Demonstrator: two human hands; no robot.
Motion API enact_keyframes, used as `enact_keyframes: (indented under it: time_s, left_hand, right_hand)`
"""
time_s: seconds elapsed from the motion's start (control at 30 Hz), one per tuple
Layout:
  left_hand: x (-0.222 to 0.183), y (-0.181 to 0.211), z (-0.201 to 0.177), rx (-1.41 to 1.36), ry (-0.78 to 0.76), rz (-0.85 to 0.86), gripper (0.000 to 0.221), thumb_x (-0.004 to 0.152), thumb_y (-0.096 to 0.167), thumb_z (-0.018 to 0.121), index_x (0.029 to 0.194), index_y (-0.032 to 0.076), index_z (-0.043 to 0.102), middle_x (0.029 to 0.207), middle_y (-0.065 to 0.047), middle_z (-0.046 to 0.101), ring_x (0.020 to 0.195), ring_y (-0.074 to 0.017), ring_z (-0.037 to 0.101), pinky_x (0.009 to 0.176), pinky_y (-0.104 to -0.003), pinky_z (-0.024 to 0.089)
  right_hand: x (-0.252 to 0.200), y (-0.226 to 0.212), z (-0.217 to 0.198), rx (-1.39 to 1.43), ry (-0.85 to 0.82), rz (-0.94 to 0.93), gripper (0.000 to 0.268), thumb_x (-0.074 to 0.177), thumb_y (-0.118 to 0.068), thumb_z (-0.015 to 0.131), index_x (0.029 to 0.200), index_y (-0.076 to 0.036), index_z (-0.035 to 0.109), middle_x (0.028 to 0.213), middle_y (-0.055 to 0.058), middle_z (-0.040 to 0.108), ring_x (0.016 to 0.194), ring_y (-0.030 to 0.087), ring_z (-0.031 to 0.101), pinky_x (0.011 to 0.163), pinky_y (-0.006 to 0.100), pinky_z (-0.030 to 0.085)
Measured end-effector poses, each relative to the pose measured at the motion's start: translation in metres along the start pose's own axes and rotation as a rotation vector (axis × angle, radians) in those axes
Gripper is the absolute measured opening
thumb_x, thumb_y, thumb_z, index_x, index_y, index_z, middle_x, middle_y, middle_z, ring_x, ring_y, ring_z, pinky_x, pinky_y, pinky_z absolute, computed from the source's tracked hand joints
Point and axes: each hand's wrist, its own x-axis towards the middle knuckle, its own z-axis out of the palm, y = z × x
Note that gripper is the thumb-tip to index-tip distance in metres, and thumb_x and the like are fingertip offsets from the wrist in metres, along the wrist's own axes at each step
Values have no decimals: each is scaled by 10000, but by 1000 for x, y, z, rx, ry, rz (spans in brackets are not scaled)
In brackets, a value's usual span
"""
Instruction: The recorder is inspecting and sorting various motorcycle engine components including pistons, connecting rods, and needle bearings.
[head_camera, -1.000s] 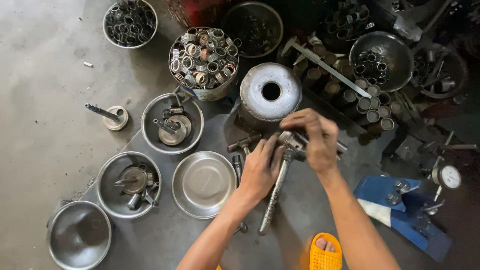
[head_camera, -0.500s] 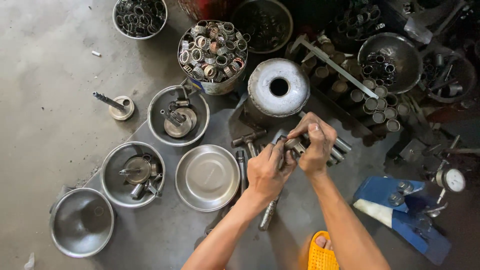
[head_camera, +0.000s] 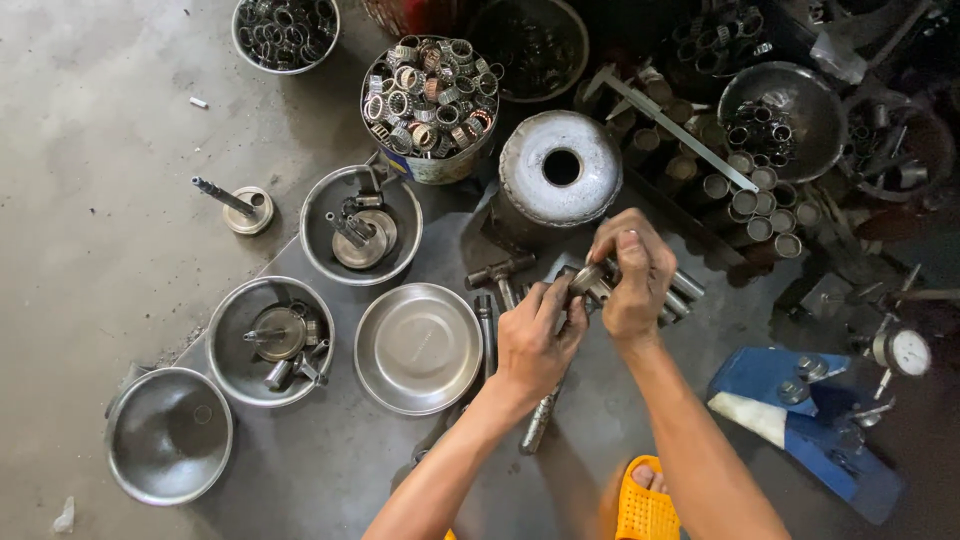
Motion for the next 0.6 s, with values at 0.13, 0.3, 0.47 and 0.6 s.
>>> enact_keyframes:
  time_s: [0.13,0.3,0.47,0.6]
  left_hand:
    - [-3,-2,-2,-2,-26,17,316,911,30,741,1209,0,641,897,-132,629,702,-304,649,605,-407,521]
    - [-8,-6,-2,0,-52,31,338,909,25,752,1222,-1,628,892,-136,616,700,-309,644,595,-412,513]
    - [-11,-8,-1,24,-55,48,346,906,31,760,1222,-7,625,884,-134,617,692,-307,642,585,-412,512]
    - [-13,-10,0,61,-55,64,345,897,47,770,1203,-10,623,886,-134,620,701,-312,647,584,-413,513]
  right_hand:
    - [1,-3,-3,30,-73,21,468,1102,-348,469,796,0,534,802,56,541,714,141,513,658,300,414]
    - [1,-3,-5,-61,-148,-11,487,1094,-351,466,755,-5,523,765,63,533,716,148,504,666,316,390]
    - [-1,-1,-5,-38,-167,12,468,1073,-324,468,746,4,526,756,76,533,703,157,500,658,318,395]
    - [-6,4,-4,14,-154,10,454,1058,-308,462,729,3,505,745,82,524,702,166,510,668,323,415]
